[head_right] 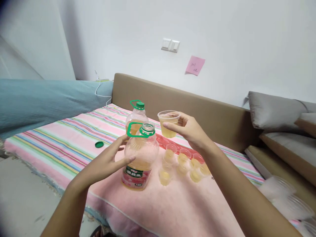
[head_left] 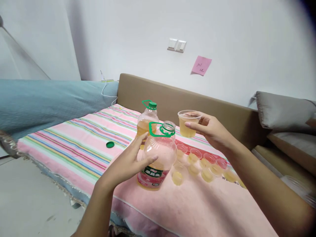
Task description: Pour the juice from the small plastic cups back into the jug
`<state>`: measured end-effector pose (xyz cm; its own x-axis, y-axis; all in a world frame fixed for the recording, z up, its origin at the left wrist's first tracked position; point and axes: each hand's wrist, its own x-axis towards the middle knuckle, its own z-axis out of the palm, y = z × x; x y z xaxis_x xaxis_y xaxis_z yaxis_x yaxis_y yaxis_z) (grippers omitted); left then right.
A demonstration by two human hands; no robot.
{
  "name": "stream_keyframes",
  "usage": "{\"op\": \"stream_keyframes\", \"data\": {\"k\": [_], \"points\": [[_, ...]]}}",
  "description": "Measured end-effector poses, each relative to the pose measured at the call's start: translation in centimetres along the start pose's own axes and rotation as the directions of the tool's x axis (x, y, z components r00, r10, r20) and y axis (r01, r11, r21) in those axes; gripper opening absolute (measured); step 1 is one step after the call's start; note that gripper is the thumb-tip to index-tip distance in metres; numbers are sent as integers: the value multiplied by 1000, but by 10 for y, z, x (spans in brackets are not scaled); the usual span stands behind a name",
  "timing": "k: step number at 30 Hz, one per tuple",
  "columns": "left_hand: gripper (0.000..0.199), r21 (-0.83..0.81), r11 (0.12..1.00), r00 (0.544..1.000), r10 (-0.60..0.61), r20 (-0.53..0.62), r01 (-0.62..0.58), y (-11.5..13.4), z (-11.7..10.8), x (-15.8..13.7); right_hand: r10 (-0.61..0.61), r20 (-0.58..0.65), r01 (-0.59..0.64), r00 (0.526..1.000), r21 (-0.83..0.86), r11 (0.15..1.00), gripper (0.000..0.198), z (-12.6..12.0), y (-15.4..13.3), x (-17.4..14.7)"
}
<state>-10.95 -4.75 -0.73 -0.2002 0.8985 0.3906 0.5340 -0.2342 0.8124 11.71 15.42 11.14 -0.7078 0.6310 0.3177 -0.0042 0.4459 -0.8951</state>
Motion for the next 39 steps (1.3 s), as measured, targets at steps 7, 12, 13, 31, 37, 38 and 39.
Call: {"op": "stream_keyframes", "data": {"k": [7, 12, 13, 31, 37, 38, 39], "points": [[62, 37, 998, 999, 49, -18, -49, 0, 0, 0, -43, 90, 44, 995, -18, 999, 53, 3, -2, 2], [63, 34, 998, 998, 61, -22, -60, -1, 0, 0, -45, 117, 50, 992, -42, 998, 51, 3, -3, 2], [63, 34, 997, 998, 63, -22, -62, -2, 0, 0, -45, 121, 52, 992, -58, 997, 51, 2, -3, 2], [45, 41, 995, 995, 89, -36, -88, -1, 2, 1, -18, 198, 68, 980, -247, 967, 51, -3, -23, 2], [43, 42, 996, 995, 84, -54, -82, 2, 4, 0, -14, 206, 79, 979, -311, 947, 53, -6, -28, 4], [43, 44, 996, 995, 83, -56, -81, 2, 4, 0, -10, 209, 78, 978, -324, 943, 53, -6, -29, 5], [43, 46, 996, 995, 84, -56, -81, 2, 4, 0, -6, 213, 79, 977, -336, 939, 53, -7, -30, 6]]}}
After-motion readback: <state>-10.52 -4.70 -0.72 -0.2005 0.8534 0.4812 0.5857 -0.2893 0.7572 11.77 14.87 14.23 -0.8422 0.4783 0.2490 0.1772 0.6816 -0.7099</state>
